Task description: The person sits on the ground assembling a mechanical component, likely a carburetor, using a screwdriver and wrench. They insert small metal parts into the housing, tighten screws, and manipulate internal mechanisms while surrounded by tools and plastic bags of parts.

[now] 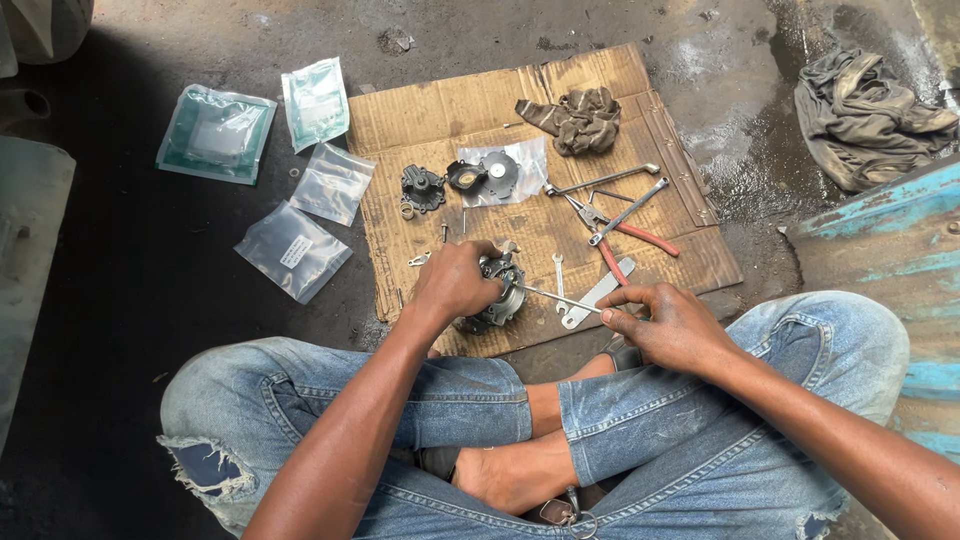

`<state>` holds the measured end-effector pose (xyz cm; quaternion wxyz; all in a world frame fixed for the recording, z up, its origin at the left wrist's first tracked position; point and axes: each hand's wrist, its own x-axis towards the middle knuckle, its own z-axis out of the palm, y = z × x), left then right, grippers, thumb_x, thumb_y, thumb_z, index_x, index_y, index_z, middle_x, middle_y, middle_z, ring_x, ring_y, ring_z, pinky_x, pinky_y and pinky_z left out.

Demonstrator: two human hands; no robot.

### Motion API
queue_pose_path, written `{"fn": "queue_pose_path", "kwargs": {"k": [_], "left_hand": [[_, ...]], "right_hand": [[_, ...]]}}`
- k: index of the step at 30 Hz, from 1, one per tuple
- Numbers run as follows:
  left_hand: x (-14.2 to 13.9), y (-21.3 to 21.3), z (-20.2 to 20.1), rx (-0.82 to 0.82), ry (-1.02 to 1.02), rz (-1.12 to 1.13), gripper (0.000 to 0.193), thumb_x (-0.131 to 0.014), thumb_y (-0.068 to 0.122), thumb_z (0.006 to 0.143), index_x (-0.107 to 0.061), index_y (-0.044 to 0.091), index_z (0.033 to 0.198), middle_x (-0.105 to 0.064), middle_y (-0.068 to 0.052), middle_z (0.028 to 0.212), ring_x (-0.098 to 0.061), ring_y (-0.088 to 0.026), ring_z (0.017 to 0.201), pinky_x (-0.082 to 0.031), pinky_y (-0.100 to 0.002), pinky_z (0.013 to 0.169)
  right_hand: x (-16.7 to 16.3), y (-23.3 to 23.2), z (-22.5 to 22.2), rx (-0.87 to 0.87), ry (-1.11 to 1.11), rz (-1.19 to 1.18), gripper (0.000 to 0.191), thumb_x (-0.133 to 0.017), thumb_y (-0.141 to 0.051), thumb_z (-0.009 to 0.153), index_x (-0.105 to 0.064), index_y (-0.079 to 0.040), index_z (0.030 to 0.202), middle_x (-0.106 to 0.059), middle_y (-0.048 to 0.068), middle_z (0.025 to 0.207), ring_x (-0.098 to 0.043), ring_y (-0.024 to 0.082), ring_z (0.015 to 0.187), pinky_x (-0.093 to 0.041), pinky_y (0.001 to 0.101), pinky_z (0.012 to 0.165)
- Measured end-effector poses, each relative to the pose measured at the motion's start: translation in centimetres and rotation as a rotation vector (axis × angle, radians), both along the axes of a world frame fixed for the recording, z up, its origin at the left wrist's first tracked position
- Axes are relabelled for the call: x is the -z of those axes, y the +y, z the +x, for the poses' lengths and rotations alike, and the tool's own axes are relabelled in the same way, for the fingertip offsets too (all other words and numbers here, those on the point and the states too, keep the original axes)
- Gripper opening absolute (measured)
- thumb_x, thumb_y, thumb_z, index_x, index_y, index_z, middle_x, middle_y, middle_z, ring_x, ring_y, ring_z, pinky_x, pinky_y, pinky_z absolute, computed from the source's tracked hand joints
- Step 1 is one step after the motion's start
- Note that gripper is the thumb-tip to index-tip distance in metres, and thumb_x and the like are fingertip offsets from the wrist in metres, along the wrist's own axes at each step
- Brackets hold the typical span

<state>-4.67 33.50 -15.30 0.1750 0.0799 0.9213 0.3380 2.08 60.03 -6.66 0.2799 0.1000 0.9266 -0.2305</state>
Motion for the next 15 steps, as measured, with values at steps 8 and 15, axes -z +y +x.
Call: {"fn": "queue_pose_path", "kwargs": {"k": [8,15], "left_hand": [[-0.3,0.0,0.2,0.004,0.001,0.006,0.061,-0.070,0.022,0.063,-0.075,0.012,0.123,-0.075,-0.023,0.075,-0.076,-0.034,0.075,-0.060,-0.043,0.082],[-0.4,0.1,0.2,0.026,0.022,-0.020,0.061,-0.071,0.022,0.064,-0.073,0.011,0.124,-0.076,-0.023,0.085,-0.076,-0.035,0.081,-0.060,-0.044,0.086]], "right_hand": [[0.5,0.3,0.0,-0.015,0.022,-0.034,0.037,-0.069,-0.039,0.088,-0.079,-0.016,0.115,-0.071,0.008,0.062,-0.064,0.015,0.050,-0.050,0.0357,0.050],[-0.1,0.0,-1.4,0.159,-0.164,-0.152,0.041,-0.067,-0.037,0.092,-0.075,-0.009,0.120,-0.064,0.004,0.062,-0.058,0.014,0.047,-0.047,0.0335,0.047]]}}
